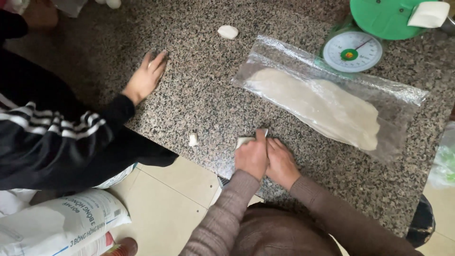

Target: Cutting a roll of dough into small portions and rounding them into balls on a granite countertop.

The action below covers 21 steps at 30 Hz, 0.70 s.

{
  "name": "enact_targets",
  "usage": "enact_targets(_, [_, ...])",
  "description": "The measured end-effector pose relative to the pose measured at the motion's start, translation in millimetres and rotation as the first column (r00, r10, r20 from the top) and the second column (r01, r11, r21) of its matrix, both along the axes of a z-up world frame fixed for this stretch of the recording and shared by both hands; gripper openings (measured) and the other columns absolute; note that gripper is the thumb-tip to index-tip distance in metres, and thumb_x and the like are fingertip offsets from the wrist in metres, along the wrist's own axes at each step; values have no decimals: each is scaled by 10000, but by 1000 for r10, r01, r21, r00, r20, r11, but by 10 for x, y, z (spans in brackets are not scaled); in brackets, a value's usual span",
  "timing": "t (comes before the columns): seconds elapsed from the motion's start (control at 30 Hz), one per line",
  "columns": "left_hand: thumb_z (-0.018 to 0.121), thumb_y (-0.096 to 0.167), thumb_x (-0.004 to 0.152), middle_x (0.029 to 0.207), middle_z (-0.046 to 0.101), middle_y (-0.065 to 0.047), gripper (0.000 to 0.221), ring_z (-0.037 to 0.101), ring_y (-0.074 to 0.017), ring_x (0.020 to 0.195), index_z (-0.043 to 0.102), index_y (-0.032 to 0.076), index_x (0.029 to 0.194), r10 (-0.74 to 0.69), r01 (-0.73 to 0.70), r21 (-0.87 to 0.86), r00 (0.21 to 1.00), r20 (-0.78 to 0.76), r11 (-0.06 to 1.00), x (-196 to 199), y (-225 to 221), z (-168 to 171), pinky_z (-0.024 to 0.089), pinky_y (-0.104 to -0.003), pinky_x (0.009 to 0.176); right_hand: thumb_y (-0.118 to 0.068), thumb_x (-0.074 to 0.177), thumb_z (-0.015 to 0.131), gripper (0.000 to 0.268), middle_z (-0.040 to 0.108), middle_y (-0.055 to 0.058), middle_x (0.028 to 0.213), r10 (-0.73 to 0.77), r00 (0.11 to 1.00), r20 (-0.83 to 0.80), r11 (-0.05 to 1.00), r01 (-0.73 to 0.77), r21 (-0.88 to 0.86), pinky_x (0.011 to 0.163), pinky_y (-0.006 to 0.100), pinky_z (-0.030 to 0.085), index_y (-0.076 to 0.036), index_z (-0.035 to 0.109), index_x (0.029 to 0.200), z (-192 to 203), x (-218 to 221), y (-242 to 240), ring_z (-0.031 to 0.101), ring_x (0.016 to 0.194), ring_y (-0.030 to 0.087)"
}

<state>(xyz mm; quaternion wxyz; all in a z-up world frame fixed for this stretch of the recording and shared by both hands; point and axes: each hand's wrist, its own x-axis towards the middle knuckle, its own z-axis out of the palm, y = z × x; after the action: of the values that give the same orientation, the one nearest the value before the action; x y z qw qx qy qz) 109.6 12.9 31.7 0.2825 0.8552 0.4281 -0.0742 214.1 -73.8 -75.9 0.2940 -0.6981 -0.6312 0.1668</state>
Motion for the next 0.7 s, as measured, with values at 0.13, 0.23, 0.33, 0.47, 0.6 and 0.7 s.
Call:
enact_targets(0.13, [576, 157, 1039, 1102, 844, -253, 442, 828, -512, 1072, 518, 73, 1469, -50, 47, -42, 997, -58, 998, -307, -124, 411, 654, -646, 936, -179, 894, 767, 380, 704, 135, 1152, 33, 999, 20, 999, -32, -18, 1007, 476, 566, -23, 725, 1238, 190, 1, -17, 659, 1140, 353])
enact_targets(0.23, [534, 110, 1055, 1165, 834, -266, 570, 813, -511, 1137, 405, 129, 1609, -33, 4, -217, 991, -132, 976, -814, -375, 236, 628, -658, 983, -169, 887, 790, 303, 747, 135, 1181, -11, 999, -39, 999, 9, -48, 980, 532, 579, -100, 691, 1164, 339, -65, 64, 720, 1162, 399])
enact_targets(0.33, [682, -97, 1079, 740, 731, -86, 373, 703, -226, 457, 561, -42, 1428, -49, 48, 59, 999, 1, 997, -1264, -507, -132, 627, -390, 332, -512, 978, 811, 713, 671, 101, 1463, -156, 983, -96, 913, 106, -395, 1185, 517, 551, -121, 559, 1518, 866, -252, 332, 652, 1336, 268])
enact_targets(0.47, [563, 154, 1022, 904, 807, -200, 529, 789, -527, 726, 482, 93, 1541, 81, -73, 114, 994, -70, 991, -1271, -289, -298, 612, -715, 682, -423, 1019, 786, 514, 649, 99, 1397, 28, 999, -25, 924, -35, -380, 1116, 565, 515, -183, 662, 1457, 649, -236, 664, 628, 1307, 351])
enact_targets(0.6, [582, 275, 999, 955, 827, -236, 578, 791, -548, 910, 451, 183, 1555, 170, -157, 79, 966, -193, 984, -1127, -110, -411, 589, -702, 827, -428, 1001, 835, 436, 773, 139, 1269, -42, 991, -129, 972, 10, -236, 916, 530, 576, -140, 780, 1323, 793, 251, 927, 740, 1114, 380])
enact_targets(0.7, [529, 219, 1030, 927, 831, -221, 587, 782, -545, 870, 406, 96, 1591, 162, -159, 34, 972, -173, 987, -1090, -104, -330, 572, -705, 768, -430, 953, 892, 720, 656, 179, 1620, -214, 967, -141, 975, 204, -83, 1228, 582, 442, -145, 651, 1569, 1367, 967, 1126, 600, 1478, 408])
